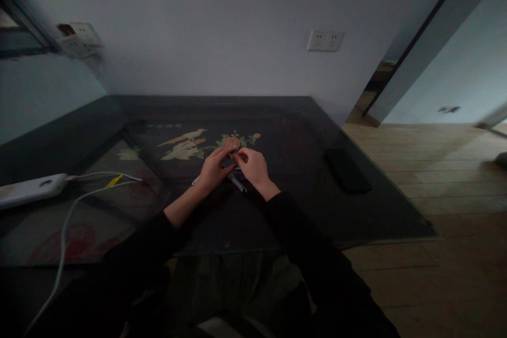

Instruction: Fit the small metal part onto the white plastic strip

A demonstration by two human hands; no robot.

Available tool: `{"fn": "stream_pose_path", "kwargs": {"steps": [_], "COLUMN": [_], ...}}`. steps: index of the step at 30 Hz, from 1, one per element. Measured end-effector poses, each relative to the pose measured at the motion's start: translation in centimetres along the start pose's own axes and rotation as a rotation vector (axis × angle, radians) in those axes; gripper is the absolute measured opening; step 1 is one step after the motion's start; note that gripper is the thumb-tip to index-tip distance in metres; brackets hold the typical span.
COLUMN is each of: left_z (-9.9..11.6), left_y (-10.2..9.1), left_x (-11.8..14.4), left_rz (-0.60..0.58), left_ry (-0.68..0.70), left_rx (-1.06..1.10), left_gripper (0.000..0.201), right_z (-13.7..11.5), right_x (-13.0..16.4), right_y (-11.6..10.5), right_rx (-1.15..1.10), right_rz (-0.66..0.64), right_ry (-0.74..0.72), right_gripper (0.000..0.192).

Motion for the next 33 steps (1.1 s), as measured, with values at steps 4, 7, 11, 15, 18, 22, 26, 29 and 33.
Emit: {"fn": "stream_pose_path", "kwargs": {"steps": [4, 7, 11, 15, 18, 22, 26, 29, 33], "left_z": [0.3, 0.6, 1.1, 1.2, 1.2, 0.4, -2.1, -4.4, -6.1], "left_y": [-0.1, -0.2, -0.5, -0.6, -0.6, -0.9, -2.4, -3.4, -3.5], "left_x": [0.1, 0.1, 0.2, 0.2, 0.2, -0.1, -1.1, -1.5, -1.5], "left_rz": [-0.010, -0.026, -0.020, -0.018, -0.017, 0.005, 0.131, 0.219, 0.259], "left_ry": [0.032, 0.064, 0.117, 0.124, 0.115, 0.039, -0.153, -0.347, -0.500], "left_rx": [-0.090, -0.174, -0.259, -0.268, -0.244, -0.175, -0.053, 0.105, 0.253], "left_gripper": [0.045, 0.042, 0.045, 0.043, 0.042, 0.039, 0.032, 0.031, 0.029], "right_z": [0.2, 0.1, -0.1, -0.2, -0.1, 0.0, 0.1, -0.2, -1.1], "right_x": [0.0, 0.1, 0.1, 0.2, 0.2, -0.1, -0.2, 0.2, 1.3], "right_y": [-0.1, -0.2, -0.4, -0.5, -0.5, -0.5, -0.6, 0.2, 1.3], "right_rx": [0.094, 0.130, 0.139, 0.147, 0.145, 0.136, 0.153, 0.228, 0.401], "right_rz": [0.001, -0.005, 0.008, 0.019, 0.018, 0.018, 0.018, -0.077, -0.240], "right_ry": [0.010, 0.019, 0.029, 0.041, 0.045, 0.020, 0.006, -0.009, -0.053], "right_gripper": [0.018, 0.019, 0.020, 0.021, 0.023, 0.035, 0.038, 0.034, 0.030]}}
Point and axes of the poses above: each hand's wrist, its own x-axis away from the middle knuckle, its own y-axis out of the palm, z = x × y, the point moved 8 cm from there along -x, towards the middle knuckle, and after that the axes turned 14 degrees about z, right-handed, at the moved point
